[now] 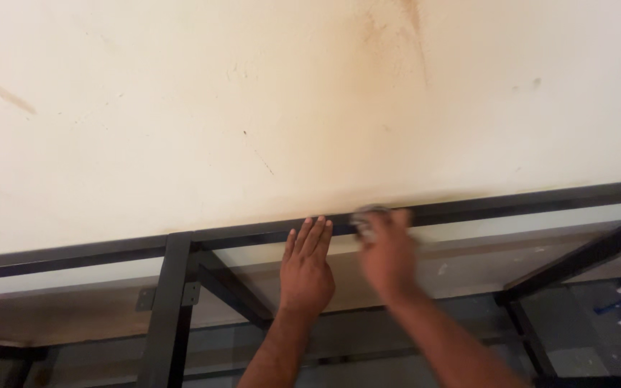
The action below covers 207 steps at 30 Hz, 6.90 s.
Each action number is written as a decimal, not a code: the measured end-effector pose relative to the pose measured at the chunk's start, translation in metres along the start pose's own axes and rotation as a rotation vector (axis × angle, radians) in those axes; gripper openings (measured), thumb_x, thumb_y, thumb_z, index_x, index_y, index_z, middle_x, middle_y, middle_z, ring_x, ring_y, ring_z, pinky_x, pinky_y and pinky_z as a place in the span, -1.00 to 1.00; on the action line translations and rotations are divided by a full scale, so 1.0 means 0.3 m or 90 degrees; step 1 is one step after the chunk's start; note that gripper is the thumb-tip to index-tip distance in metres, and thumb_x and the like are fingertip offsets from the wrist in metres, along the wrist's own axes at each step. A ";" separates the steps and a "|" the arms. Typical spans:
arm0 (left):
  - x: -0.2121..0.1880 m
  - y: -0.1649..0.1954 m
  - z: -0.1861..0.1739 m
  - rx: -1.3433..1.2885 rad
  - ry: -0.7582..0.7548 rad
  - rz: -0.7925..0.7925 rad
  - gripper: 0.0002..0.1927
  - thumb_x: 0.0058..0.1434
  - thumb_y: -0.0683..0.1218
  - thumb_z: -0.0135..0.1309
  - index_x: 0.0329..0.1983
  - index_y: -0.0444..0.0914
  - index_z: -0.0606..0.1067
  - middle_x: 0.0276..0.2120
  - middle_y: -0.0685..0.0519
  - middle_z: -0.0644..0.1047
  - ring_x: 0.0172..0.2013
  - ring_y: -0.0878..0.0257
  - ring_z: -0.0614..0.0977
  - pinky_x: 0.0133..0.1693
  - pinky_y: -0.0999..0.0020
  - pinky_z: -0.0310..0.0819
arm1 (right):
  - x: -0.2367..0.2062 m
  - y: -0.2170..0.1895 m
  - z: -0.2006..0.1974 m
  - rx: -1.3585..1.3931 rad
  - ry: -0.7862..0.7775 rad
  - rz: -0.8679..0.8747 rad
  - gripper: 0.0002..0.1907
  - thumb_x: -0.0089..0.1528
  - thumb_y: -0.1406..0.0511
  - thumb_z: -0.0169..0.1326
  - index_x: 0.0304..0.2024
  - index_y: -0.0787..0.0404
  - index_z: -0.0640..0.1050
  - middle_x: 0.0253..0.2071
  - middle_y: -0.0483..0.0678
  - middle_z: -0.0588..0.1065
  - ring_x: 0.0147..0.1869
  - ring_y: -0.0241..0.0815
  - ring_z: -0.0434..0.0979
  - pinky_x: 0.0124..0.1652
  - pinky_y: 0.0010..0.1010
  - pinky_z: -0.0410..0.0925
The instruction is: The person wipes the black metal table frames with a checkered cloth, steadying the frame with one hand while running the cloth along the bars. They work their way around the frame, wiping different rails and legs section by section.
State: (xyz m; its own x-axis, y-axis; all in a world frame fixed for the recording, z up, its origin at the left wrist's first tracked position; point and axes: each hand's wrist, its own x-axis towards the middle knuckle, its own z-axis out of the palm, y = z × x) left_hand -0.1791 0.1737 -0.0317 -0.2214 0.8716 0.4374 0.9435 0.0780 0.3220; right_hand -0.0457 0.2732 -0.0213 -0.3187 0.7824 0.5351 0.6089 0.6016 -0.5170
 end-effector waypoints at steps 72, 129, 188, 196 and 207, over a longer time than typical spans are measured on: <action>-0.287 -0.581 -0.510 0.010 0.062 -0.450 0.11 -0.16 0.07 0.27 0.41 -0.48 0.08 0.16 -0.25 0.41 0.20 -0.15 0.39 0.24 -0.15 0.05 | 0.059 -0.803 0.467 0.118 -0.371 -0.313 -0.62 0.12 0.33 0.23 0.02 0.06 0.63 -0.12 0.02 0.55 -0.05 0.12 0.58 -0.07 -0.10 0.44; -0.343 -0.703 -0.482 -0.279 0.614 -0.471 -0.80 0.29 -0.24 -0.22 -0.17 -0.36 0.45 -0.23 -0.13 0.49 -0.21 0.04 0.57 -0.09 0.17 0.49 | -0.059 -0.898 0.410 0.158 -0.460 -0.249 -0.59 0.13 0.40 0.23 0.03 -0.01 0.62 0.06 -0.09 0.54 0.01 0.04 0.65 -0.05 -0.18 0.50; -0.758 -0.435 -0.654 0.032 0.029 -0.610 -0.46 0.10 0.04 0.19 0.05 -0.35 0.37 -0.13 -0.25 0.58 -0.09 -0.18 0.63 -0.07 -0.04 0.52 | -0.344 -1.082 0.392 -0.028 -0.560 -0.386 -0.68 0.33 0.24 -0.05 0.10 0.16 0.31 0.09 0.22 0.37 -0.15 0.27 0.64 -0.24 0.04 0.54; -0.815 -0.497 -0.672 -0.066 0.022 -0.546 -0.17 0.06 0.03 0.22 0.33 -0.41 0.22 -0.03 -0.31 0.54 -0.02 -0.23 0.60 0.00 -0.01 0.50 | -0.324 -1.141 0.591 -0.138 -0.303 -0.441 -0.71 0.24 0.27 0.02 -0.07 0.31 0.38 -0.15 0.23 0.44 -0.37 0.18 0.65 -0.47 -0.06 0.52; -0.938 -0.576 -0.771 -0.176 -0.155 -0.524 0.06 0.12 0.13 0.12 0.56 -0.35 -0.10 0.12 -0.33 0.48 0.05 -0.21 0.58 0.06 0.00 0.48 | -0.346 -1.214 0.621 -0.121 -0.260 -0.375 -0.73 0.23 0.24 0.10 -0.10 0.27 0.46 -0.13 0.20 0.45 -0.29 0.19 0.63 -0.38 -0.05 0.50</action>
State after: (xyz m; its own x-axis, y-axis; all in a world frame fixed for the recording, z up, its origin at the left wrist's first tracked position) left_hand -0.3369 -0.1971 -0.0161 -0.7127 0.6723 -0.2000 0.4101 0.6307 0.6588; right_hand -0.3697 0.0028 -0.0129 -0.8541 0.3577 0.3775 0.3564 0.9312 -0.0762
